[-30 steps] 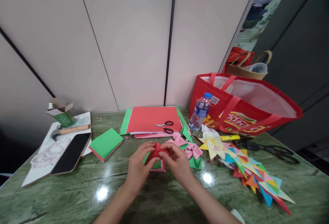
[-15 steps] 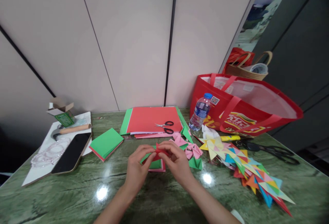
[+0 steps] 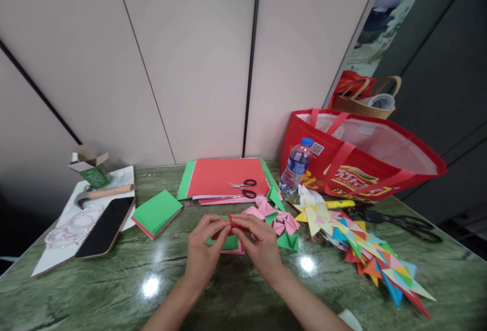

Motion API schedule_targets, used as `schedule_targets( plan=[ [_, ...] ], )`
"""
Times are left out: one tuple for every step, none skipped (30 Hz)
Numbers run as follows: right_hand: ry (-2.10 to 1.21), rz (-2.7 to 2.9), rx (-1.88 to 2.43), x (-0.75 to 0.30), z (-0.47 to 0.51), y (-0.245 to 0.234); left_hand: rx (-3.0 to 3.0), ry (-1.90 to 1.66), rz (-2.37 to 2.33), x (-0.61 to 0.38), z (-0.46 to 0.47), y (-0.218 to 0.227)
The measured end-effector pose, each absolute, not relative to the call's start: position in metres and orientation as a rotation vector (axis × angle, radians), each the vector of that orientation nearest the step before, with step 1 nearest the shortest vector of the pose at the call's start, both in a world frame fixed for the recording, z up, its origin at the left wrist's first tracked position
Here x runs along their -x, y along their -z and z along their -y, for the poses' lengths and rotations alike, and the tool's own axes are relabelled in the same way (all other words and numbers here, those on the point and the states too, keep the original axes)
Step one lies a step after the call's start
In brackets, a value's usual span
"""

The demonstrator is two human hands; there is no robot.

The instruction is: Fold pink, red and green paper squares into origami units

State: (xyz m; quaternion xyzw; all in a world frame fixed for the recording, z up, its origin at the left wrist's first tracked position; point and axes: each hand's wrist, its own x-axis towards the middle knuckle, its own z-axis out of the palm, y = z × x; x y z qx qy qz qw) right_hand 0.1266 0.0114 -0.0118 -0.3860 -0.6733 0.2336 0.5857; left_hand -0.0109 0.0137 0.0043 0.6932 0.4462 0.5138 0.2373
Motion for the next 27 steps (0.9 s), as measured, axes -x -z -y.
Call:
schedule_targets(
  plan=[
    [-0.556,1.574,0.899,-0.127,-0.012,0.012,-1.915,-1.403,-1.219,0.011,-0.014,-0.004],
    [-0.570,1.578,0.898,-0.127,-0.012,0.012,-1.935,-1.395,-1.213,0.012,-0.014,-0.004],
    [-0.585,1.578,0.897,-0.127,-0.012,0.012,-1.955,-1.383,-1.206,0.012,-0.014,-0.003],
    [-0.601,1.577,0.897,-0.127,-0.012,0.012,-1.976,-1.368,-1.196,0.013,-0.014,-0.003],
    [-0.618,1.574,0.898,-0.127,-0.012,0.013,-1.994,-1.349,-1.187,0.013,-0.015,-0.003],
    [-0.634,1.569,0.898,-0.127,-0.013,0.013,-2.008,-1.330,-1.176,0.014,-0.015,-0.003],
    [-0.655,1.562,0.899,-0.127,-0.013,0.014,-2.021,-1.308,-1.162,0.014,-0.015,-0.003],
    [-0.678,1.551,0.901,-0.128,-0.014,0.015,-2.029,-1.284,-1.146,0.014,-0.015,-0.004],
    [-0.703,1.536,0.907,-0.128,-0.014,0.016,-2.035,-1.255,-1.131,0.014,-0.016,-0.005],
    [-0.728,1.520,0.917,-0.128,-0.015,0.017,-2.038,-1.225,-1.118,0.014,-0.016,-0.006],
    [-0.747,1.500,0.933,-0.128,-0.015,0.018,-2.041,-1.195,-1.106,0.014,-0.016,-0.006],
    [-0.763,1.480,0.952,-0.129,-0.016,0.018,-2.042,-1.165,-1.093,0.014,-0.016,-0.007],
    [-0.776,1.464,0.972,-0.129,-0.016,0.019,-2.038,-1.137,-1.083,0.014,-0.016,-0.007],
    [-0.785,1.454,0.989,-0.130,-0.017,0.019,-2.030,-1.118,-1.071,0.015,-0.016,-0.007],
    [-0.791,1.451,0.996,-0.130,-0.017,0.019,-2.018,-1.108,-1.061,0.015,-0.017,-0.007],
    [-0.797,1.453,0.993,-0.130,-0.017,0.018,-2.003,-1.102,-1.056,0.016,-0.017,-0.006],
    [-0.801,1.460,0.985,-0.131,-0.018,0.018,-1.988,-1.102,-1.057,0.017,-0.018,-0.005],
    [-0.803,1.471,0.976,-0.131,-0.018,0.018,-1.973,-1.110,-1.065,0.017,-0.019,-0.004],
    [-0.801,1.479,0.969,-0.131,-0.018,0.018,-1.958,-1.125,-1.080,0.018,-0.020,-0.003],
    [-0.798,1.485,0.967,-0.131,-0.018,0.018,-1.942,-1.142,-1.099,0.018,-0.021,-0.003],
    [-0.795,1.493,0.968,-0.130,-0.018,0.018,-1.922,-1.163,-1.122,0.019,-0.022,-0.002],
    [-0.791,1.505,0.970,-0.130,-0.018,0.018,-1.900,-1.190,-1.146,0.020,-0.023,-0.002],
    [-0.786,1.518,0.968,-0.130,-0.018,0.018,-1.886,-1.216,-1.164,0.020,-0.023,-0.003],
    [-0.781,1.532,0.961,-0.130,-0.017,0.018,-1.895,-1.234,-1.172,0.021,-0.024,-0.003],
    [-0.778,1.542,0.950,-0.131,-0.017,0.018,-1.930,-1.249,-1.170,0.022,-0.024,-0.004],
    [-0.782,1.547,0.940,-0.131,-0.017,0.017,-1.989,-1.258,-1.156,0.023,-0.024,-0.005],
    [-0.793,1.543,0.933,-0.132,-0.017,0.016,-2.061,-1.268,-1.135,0.024,-0.024,-0.006]
  ],
)
